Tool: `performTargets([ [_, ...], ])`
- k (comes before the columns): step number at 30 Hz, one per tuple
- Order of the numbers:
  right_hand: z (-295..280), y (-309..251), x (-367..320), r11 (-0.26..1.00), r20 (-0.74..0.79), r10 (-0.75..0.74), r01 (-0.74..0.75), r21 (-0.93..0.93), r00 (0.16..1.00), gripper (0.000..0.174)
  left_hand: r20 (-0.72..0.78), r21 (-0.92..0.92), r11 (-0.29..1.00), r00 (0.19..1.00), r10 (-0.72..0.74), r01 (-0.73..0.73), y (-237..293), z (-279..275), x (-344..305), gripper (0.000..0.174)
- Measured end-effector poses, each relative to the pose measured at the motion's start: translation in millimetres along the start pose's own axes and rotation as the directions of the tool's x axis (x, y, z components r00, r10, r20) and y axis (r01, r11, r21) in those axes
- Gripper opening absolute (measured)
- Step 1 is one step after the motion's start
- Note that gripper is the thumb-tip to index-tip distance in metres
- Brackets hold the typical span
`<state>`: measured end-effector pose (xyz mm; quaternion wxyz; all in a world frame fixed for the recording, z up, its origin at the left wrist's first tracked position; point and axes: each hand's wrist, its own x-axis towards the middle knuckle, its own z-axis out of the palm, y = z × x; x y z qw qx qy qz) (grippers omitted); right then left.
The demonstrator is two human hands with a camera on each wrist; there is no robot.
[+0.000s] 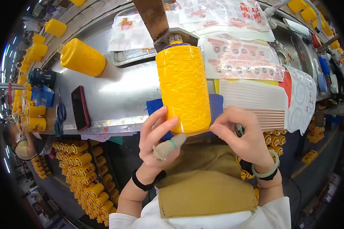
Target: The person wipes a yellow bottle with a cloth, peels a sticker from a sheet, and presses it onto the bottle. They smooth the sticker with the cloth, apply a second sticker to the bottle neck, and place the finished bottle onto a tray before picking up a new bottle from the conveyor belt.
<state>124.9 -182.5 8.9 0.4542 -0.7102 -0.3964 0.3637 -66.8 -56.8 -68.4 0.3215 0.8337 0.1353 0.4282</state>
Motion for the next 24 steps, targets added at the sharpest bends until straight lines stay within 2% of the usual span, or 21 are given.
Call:
performTargets([
  [2, 0.7, -1.2, -0.7, 1.000, 0.012, -0.002, 0.002, -0.001, 1.000, 0.013, -0.114, -0.149, 0.973, 0.974, -0.195, 0.177, 2.6, 0.1, -1.0, 0.046],
  [4, 0.7, -2.0, -1.6, 1.000, 0.008, -0.011, 0.011, 0.000, 1.000, 0.013, -0.112, -0.122, 0.979, 0.978, -0.179, 0.165, -2.4, -3.2, -5.8, 0.051],
  [6, -0.7, -0.7, -2.3, 1.000, 0.004, -0.011, 0.011, -0.003, 1.000, 0.013, -0.018, 0.126, 0.987, 0.995, 0.099, -0.096, -7.2, -8.1, -8.2, 0.046],
  [10, -2.7, 0.4, -1.9, 1.000, -0.003, 0.003, -0.003, -0.016, 1.000, 0.013, -0.020, 0.226, 0.964, 0.989, 0.147, -0.139, 1.7, -8.0, -4.6, 0.036],
  [12, -2.4, 2.2, -1.7, 1.000, -0.004, -0.010, 0.010, -0.025, 1.000, 0.013, 0.035, 0.271, 0.951, 0.989, 0.144, -0.148, 4.3, -8.5, -4.9, 0.028],
  [16, -0.4, 2.3, -1.5, 0.999, -0.008, -0.020, 0.019, -0.043, 1.000, 0.012, 0.117, 0.198, 0.961, 0.978, 0.172, -0.193, 8.1, -5.8, 8.6, 0.025],
  [18, -0.3, -1.2, -1.7, 0.999, -0.004, -0.019, 0.019, -0.029, 1.000, 0.012, -0.079, -0.014, 0.993, 0.990, -0.118, 0.117, 5.8, 3.0, 1.0, 0.026],
  [21, 0.0, -5.7, -4.3, 0.999, -0.006, -0.030, 0.030, -0.012, 1.000, 0.011, -0.155, -0.009, 0.998, 0.985, -0.070, 0.070, 0.2, 6.4, -3.9, 0.030],
  [24, -0.3, -12.8, -4.4, 0.998, 0.003, -0.067, 0.067, 0.001, 0.998, 0.009, -0.088, 0.070, 0.995, 0.994, -0.058, 0.064, -2.2, -7.6, -4.5, 0.033],
])
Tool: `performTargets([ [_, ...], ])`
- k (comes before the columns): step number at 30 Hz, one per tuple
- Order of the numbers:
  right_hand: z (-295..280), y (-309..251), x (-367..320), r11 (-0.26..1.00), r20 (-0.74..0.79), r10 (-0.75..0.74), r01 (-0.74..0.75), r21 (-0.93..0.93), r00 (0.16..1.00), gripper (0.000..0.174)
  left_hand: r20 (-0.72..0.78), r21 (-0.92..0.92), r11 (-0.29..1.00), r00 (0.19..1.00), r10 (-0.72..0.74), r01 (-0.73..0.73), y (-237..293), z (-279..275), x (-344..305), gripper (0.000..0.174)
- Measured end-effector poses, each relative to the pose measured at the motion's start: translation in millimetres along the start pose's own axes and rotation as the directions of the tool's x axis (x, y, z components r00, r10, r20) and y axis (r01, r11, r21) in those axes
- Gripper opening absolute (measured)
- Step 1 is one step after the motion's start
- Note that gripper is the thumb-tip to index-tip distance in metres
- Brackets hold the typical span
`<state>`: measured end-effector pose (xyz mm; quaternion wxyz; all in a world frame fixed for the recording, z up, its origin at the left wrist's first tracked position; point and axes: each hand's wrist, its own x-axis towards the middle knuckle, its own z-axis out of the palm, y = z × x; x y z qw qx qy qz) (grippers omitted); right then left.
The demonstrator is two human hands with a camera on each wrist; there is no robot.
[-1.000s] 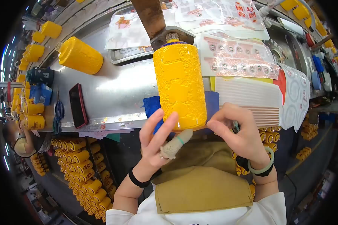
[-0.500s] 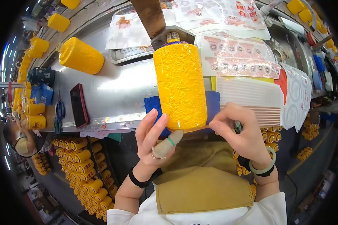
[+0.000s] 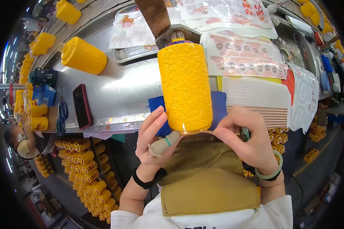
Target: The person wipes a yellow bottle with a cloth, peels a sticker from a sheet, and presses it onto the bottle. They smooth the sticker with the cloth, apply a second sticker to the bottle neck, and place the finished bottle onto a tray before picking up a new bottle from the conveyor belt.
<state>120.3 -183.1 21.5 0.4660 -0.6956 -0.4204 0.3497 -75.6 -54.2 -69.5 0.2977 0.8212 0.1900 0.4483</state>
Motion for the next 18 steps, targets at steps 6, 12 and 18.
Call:
performTargets([
  [6, -3.6, -11.5, -1.4, 0.999, 0.032, -0.037, 0.037, -0.001, 0.999, 0.009, 0.050, 0.109, 0.988, 0.993, 0.107, -0.112, -5.4, -9.2, -5.2, 0.029],
  [12, -6.8, 3.5, -1.2, 0.999, -0.011, 0.000, -0.001, -0.041, 1.000, 0.009, 0.143, 0.103, 0.974, 0.972, 0.187, -0.203, 5.8, -8.4, 10.0, 0.031],
  [18, -2.1, 8.4, 2.7, 0.999, -0.002, 0.046, -0.046, -0.016, 0.999, 0.011, 0.062, -0.047, 0.997, 0.996, 0.066, -0.063, 2.1, 5.4, 5.9, 0.032],
])
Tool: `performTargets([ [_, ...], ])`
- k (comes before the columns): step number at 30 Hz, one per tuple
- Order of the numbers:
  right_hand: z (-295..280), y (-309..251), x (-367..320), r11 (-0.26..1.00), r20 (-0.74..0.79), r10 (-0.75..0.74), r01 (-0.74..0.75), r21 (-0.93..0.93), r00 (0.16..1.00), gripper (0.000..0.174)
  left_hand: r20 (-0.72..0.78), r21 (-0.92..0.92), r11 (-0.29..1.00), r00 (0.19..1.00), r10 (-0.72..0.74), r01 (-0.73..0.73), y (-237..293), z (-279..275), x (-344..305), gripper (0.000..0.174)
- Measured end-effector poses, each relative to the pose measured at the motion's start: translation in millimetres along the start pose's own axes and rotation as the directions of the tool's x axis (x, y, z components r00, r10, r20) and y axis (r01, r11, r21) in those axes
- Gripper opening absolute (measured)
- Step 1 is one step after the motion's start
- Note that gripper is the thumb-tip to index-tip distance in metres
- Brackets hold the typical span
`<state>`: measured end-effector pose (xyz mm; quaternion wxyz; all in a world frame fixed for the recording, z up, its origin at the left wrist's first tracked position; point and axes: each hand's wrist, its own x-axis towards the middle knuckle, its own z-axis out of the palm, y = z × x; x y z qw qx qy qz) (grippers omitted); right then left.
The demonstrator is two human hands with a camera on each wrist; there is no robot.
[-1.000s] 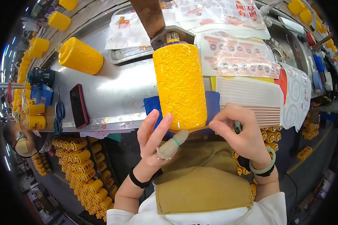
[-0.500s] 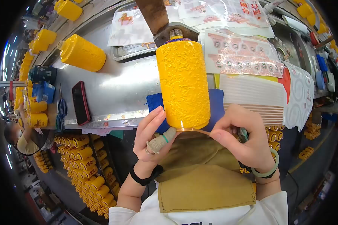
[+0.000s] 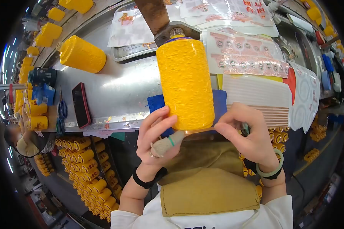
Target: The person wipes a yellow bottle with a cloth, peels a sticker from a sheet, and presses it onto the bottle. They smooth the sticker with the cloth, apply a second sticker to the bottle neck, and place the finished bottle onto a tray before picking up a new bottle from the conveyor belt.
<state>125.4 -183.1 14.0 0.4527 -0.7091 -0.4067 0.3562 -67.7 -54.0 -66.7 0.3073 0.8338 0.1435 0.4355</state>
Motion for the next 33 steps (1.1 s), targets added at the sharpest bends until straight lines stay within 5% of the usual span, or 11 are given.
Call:
performTargets([
  [1, 1.6, 0.2, 0.2, 1.000, 0.004, -0.012, 0.012, 0.002, 1.000, 0.011, -0.099, -0.040, 0.997, 0.992, -0.075, 0.072, 0.4, 3.9, -1.8, 0.035],
  [16, -1.3, -18.0, -0.5, 0.992, 0.059, -0.126, 0.124, 0.035, 0.990, 0.009, -0.091, 0.066, 0.998, 0.995, 0.031, -0.025, -8.5, 0.3, -9.9, 0.046],
  [33, -2.5, 10.5, 0.1, 1.000, 0.003, 0.013, -0.013, -0.003, 1.000, 0.013, -0.002, 0.150, 0.986, 0.997, 0.072, -0.071, -3.1, -8.1, -16.8, 0.045],
])
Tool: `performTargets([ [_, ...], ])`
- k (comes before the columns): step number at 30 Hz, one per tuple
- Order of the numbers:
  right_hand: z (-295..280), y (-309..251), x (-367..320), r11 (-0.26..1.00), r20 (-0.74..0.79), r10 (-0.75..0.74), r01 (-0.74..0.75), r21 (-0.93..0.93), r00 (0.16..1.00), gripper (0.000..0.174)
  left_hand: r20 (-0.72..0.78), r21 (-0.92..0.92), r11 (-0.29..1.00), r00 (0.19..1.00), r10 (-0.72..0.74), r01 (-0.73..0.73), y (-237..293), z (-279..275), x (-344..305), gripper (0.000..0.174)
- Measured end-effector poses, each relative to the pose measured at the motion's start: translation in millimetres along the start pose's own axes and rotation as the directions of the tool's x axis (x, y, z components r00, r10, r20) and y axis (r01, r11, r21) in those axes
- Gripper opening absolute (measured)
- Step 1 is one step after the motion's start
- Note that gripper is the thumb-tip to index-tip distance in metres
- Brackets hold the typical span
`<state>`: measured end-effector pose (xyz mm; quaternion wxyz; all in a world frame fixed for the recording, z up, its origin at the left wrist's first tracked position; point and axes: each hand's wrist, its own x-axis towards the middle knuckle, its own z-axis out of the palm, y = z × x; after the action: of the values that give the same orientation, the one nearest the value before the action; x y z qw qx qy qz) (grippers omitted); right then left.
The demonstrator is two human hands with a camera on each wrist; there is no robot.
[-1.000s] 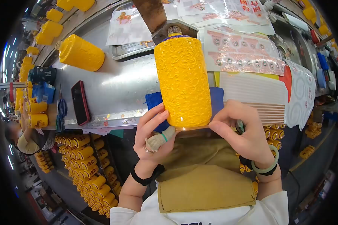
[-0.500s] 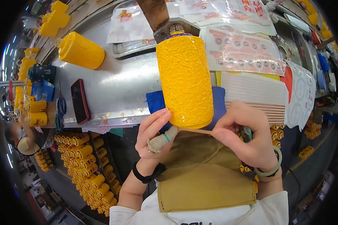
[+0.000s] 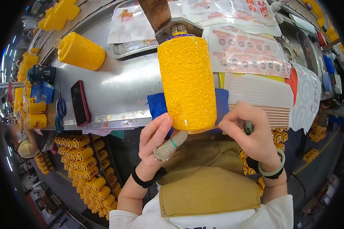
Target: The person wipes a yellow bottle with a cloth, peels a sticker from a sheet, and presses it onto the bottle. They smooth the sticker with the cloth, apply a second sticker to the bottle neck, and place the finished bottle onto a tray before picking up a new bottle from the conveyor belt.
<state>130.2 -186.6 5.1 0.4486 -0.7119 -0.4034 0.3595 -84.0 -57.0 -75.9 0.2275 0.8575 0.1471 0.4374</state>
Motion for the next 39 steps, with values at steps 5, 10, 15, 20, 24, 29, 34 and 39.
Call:
performTargets([
  [5, 2.7, 0.6, 2.6, 1.000, 0.004, -0.003, 0.003, -0.009, 1.000, 0.013, 0.093, 0.031, 0.998, 0.994, 0.055, -0.058, 11.1, -4.3, 27.7, 0.038],
  [10, 5.6, -2.0, 3.6, 1.000, 0.013, 0.013, -0.013, 0.027, 1.000, 0.012, 0.018, -0.083, 0.996, 0.999, 0.045, -0.043, -2.6, 4.5, 19.2, 0.023],
  [15, 4.6, -3.7, 3.1, 1.000, 0.020, -0.002, 0.001, 0.025, 1.000, 0.013, -0.022, -0.097, 0.992, 0.997, -0.080, 0.077, 1.0, 4.4, 16.2, 0.022],
  [20, 4.8, -1.5, 3.2, 0.999, 0.015, 0.032, -0.033, 0.035, 0.999, 0.014, 0.077, 0.062, 0.996, 0.995, 0.066, -0.071, 7.3, -3.2, 16.4, 0.036],
  [24, 7.0, 0.5, 4.0, 1.000, 0.015, 0.008, -0.008, 0.019, 1.000, 0.014, 0.099, 0.100, 0.993, 0.994, 0.047, -0.057, 16.2, -0.2, 26.3, 0.034],
  [29, 8.2, -0.3, 4.3, 1.000, 0.003, -0.011, 0.011, 0.020, 1.000, 0.014, 0.050, -0.112, 0.994, 0.999, 0.016, -0.010, 2.5, 6.9, 23.5, 0.034],
  [34, 6.6, -2.8, 3.4, 0.999, 0.014, -0.007, 0.006, 0.033, 1.000, 0.014, 0.003, -0.203, 0.943, 0.963, -0.268, 0.263, 9.1, 3.4, 12.0, 0.047],
  [39, 4.9, -0.7, 2.9, 1.000, -0.002, -0.016, 0.016, 0.014, 1.000, 0.014, 0.075, -0.026, 0.998, 0.996, 0.052, -0.050, -1.4, -7.5, 7.9, 0.041],
])
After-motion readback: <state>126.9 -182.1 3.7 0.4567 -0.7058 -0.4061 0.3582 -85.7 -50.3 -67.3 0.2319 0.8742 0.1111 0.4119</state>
